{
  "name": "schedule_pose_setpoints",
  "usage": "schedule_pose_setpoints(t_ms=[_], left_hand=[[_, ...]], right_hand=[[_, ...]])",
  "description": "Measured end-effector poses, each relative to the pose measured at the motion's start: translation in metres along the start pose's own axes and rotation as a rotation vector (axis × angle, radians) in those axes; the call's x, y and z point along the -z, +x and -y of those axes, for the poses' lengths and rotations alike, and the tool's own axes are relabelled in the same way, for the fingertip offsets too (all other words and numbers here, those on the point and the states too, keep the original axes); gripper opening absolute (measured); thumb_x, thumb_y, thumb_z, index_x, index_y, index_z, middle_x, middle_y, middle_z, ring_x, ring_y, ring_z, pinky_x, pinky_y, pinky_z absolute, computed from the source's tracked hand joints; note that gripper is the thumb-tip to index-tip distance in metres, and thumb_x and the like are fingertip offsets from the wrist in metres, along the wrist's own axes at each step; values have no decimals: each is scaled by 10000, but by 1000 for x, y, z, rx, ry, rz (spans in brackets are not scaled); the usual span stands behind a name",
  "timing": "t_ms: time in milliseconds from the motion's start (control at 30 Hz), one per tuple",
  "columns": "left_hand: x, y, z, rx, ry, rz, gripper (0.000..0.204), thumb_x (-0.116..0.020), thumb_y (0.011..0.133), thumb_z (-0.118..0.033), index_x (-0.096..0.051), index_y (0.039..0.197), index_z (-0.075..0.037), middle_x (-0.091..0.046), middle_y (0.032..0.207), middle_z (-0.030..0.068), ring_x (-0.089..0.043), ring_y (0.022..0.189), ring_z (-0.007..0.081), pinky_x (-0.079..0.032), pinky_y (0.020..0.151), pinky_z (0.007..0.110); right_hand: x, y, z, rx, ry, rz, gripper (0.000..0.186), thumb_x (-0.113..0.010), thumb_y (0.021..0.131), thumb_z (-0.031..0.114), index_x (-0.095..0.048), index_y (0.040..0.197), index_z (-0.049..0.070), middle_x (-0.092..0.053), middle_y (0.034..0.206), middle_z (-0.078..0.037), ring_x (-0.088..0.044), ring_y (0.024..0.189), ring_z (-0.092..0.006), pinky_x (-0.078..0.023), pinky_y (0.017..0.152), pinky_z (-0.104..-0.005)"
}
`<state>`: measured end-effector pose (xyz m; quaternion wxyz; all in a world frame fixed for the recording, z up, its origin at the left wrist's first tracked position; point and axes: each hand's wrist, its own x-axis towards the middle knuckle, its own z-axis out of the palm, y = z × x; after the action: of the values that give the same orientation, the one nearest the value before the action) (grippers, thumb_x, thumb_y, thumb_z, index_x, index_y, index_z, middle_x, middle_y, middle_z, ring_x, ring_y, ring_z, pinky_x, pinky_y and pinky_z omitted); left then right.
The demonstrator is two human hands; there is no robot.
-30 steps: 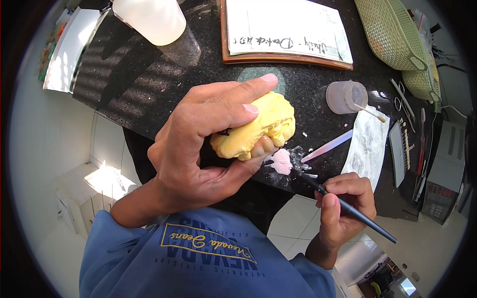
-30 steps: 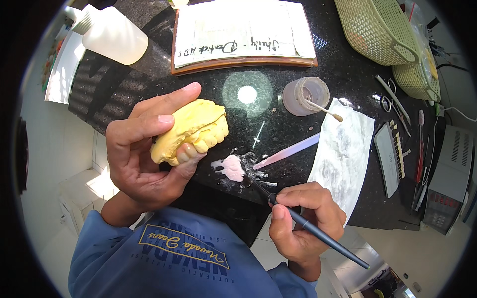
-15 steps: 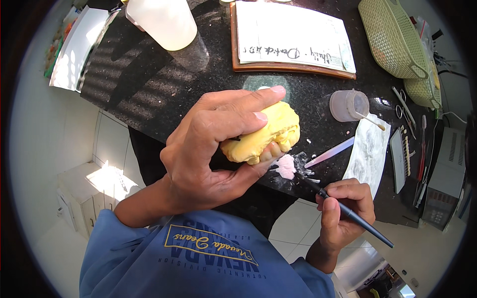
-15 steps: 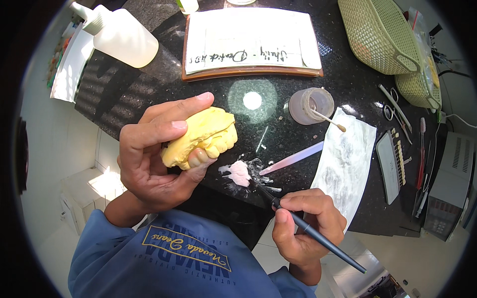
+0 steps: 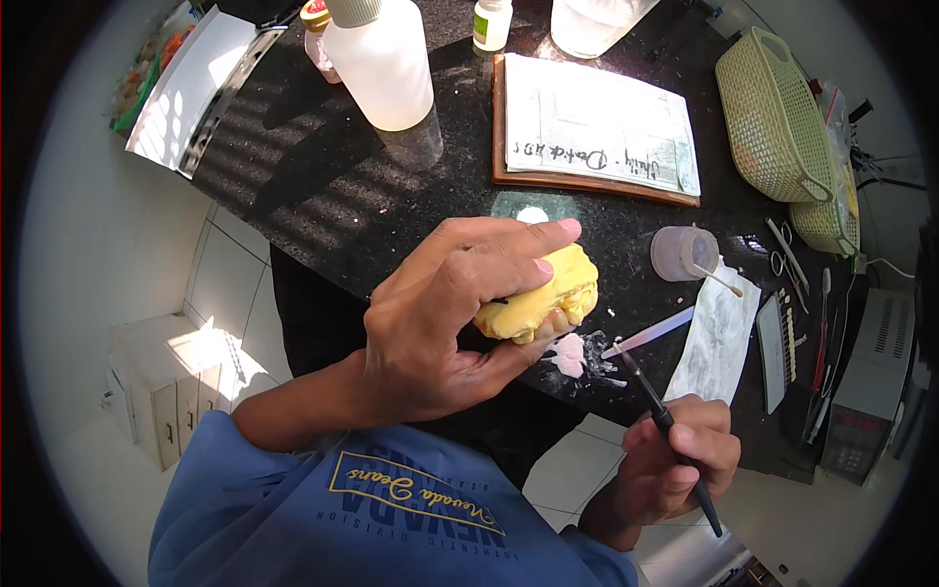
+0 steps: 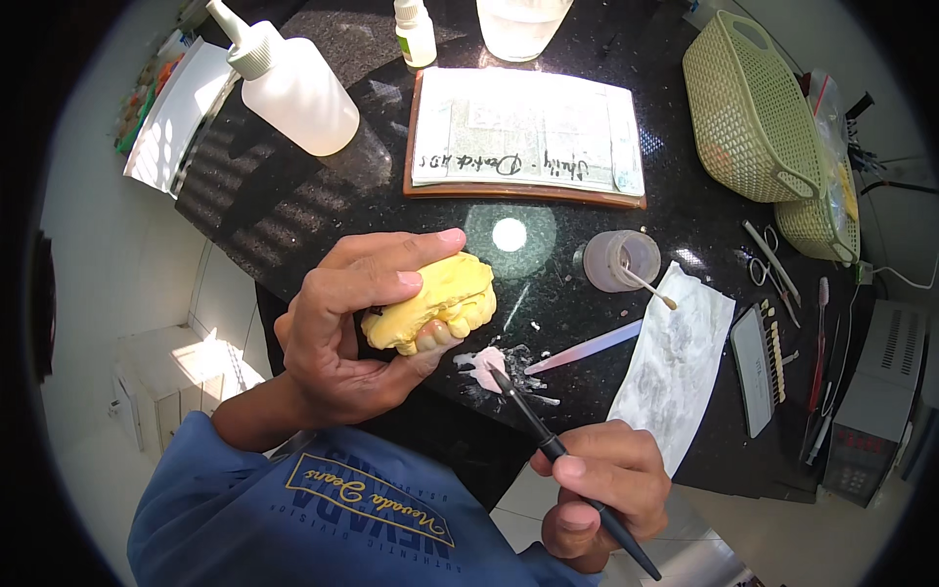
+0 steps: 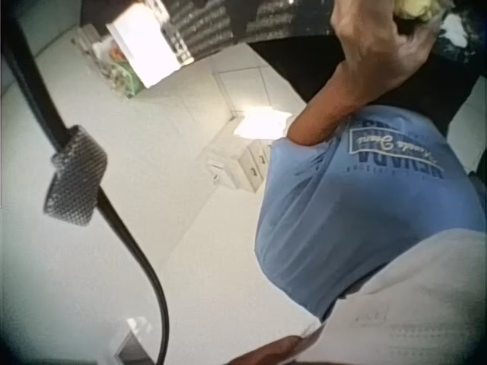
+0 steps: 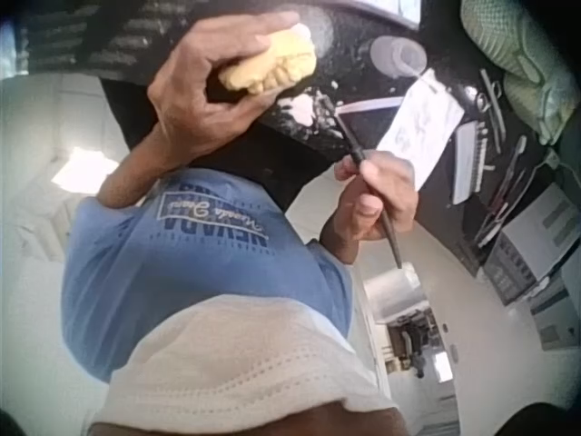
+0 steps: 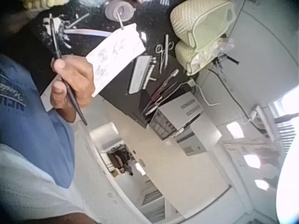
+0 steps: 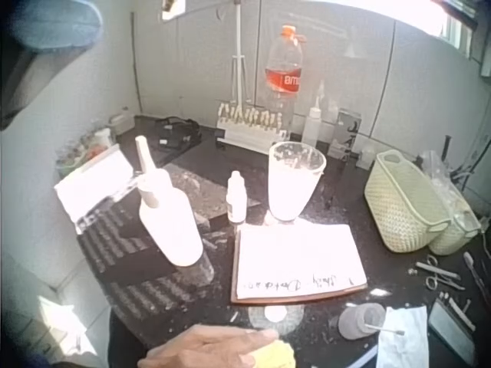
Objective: Applying and shaping porcelain paste onto a dental bridge using a fine brush and water.
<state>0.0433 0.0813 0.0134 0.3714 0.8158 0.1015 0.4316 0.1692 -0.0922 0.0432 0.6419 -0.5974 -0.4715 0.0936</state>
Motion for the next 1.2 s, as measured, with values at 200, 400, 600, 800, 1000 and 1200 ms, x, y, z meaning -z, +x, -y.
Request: schedule_pose_setpoints(t_ms=[200, 400, 600, 800, 1000, 1200], left_hand=[[1, 3, -2, -17, 40, -30, 430, -731, 765, 2, -453, 1092, -27, -602, 1126, 273, -610, 1029, 295, -531, 837, 351], [-4, 2, 1, -58, 64, -132, 427, -786, 672, -13, -517, 1004, -23, -639, 1118, 202, -641, 941, 312, -558, 749, 347], [-4, 3, 1, -78, 76, -132, 429, -792, 665, -9, -523, 1000, -15, -639, 1113, 204, -640, 936, 312, -561, 741, 345], [1, 5, -5, -23, 86, -27, 440, -728, 766, -18, -433, 1090, -57, -636, 1094, 249, -615, 1000, 325, -510, 842, 378], [1, 6, -5, -23, 88, -27, 445, -726, 764, -13, -432, 1095, -59, -635, 1094, 251, -618, 993, 330, -508, 843, 383], [2, 4, -3, -18, 25, -36, 443, -741, 754, 0, -464, 1098, -34, -625, 1098, 264, -628, 1003, 309, -532, 821, 360]], right_hand=[[-9, 8, -8, 182, 37, 71, 251, -627, 756, 32, -536, 984, -23, -586, 796, -142, -597, 580, -205, -473, 516, -266], [-12, 7, -15, 191, 14, 85, 275, -638, 709, 4, -539, 965, -16, -595, 780, -137, -596, 573, -202, -494, 533, -279], [-15, 8, -14, 162, 51, 53, 269, -635, 699, -4, -553, 955, -20, -598, 756, -133, -601, 572, -193, -498, 524, -278], [-17, 8, -17, 179, 38, 48, 248, -627, 698, -15, -562, 937, -33, -601, 738, -137, -602, 557, -191, -498, 508, -263], [-18, 10, -16, 169, 50, 39, 245, -629, 698, -14, -562, 933, -34, -600, 731, -135, -603, 555, -188, -492, 502, -261], [-17, 9, -11, 130, 16, 50, 221, -644, 782, 72, -554, 963, -18, -594, 749, -133, -608, 578, -196, -507, 543, -272]])
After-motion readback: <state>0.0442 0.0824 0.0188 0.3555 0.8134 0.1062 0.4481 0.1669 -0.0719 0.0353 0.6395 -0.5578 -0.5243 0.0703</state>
